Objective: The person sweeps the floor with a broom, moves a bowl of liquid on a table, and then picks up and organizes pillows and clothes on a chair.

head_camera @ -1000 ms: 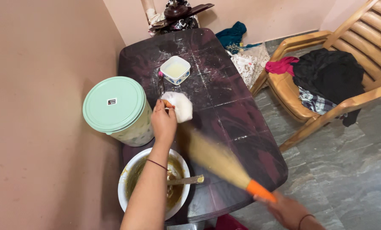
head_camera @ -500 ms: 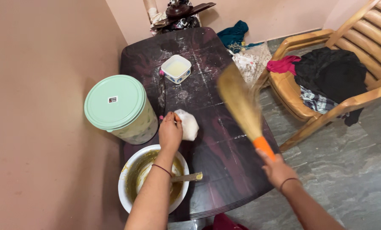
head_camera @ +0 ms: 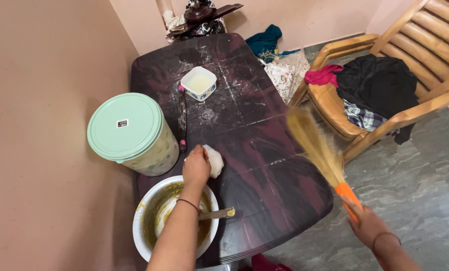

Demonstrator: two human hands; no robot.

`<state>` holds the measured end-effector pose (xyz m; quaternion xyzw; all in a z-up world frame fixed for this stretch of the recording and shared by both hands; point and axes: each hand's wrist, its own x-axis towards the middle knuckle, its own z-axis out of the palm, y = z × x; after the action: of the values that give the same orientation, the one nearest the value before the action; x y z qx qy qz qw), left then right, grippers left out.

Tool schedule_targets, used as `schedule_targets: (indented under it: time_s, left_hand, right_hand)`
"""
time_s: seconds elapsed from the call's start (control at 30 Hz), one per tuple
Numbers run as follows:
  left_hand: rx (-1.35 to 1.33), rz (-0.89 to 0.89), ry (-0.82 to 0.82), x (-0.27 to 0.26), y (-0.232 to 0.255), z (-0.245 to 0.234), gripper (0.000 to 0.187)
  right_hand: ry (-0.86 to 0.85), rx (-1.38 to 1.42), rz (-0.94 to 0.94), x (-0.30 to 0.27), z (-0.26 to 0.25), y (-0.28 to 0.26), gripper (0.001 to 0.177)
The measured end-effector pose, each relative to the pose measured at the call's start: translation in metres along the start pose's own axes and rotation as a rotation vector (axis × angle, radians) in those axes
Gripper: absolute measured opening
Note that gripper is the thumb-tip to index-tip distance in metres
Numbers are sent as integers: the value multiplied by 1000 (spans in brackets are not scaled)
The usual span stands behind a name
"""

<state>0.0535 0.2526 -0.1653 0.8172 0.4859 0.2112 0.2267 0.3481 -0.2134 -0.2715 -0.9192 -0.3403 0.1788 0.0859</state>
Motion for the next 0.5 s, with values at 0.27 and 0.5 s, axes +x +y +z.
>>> schedule_targets:
  time_s: [0.27,0.5]
  left_hand:
    - [179,178,-69,-18,7,13,24]
    - [181,404,-484,-46,92,0,33]
  right_hand:
    - [-194,518,-36,28,-45,-10,85]
    - [-333,-216,34,20,-174,-15,55]
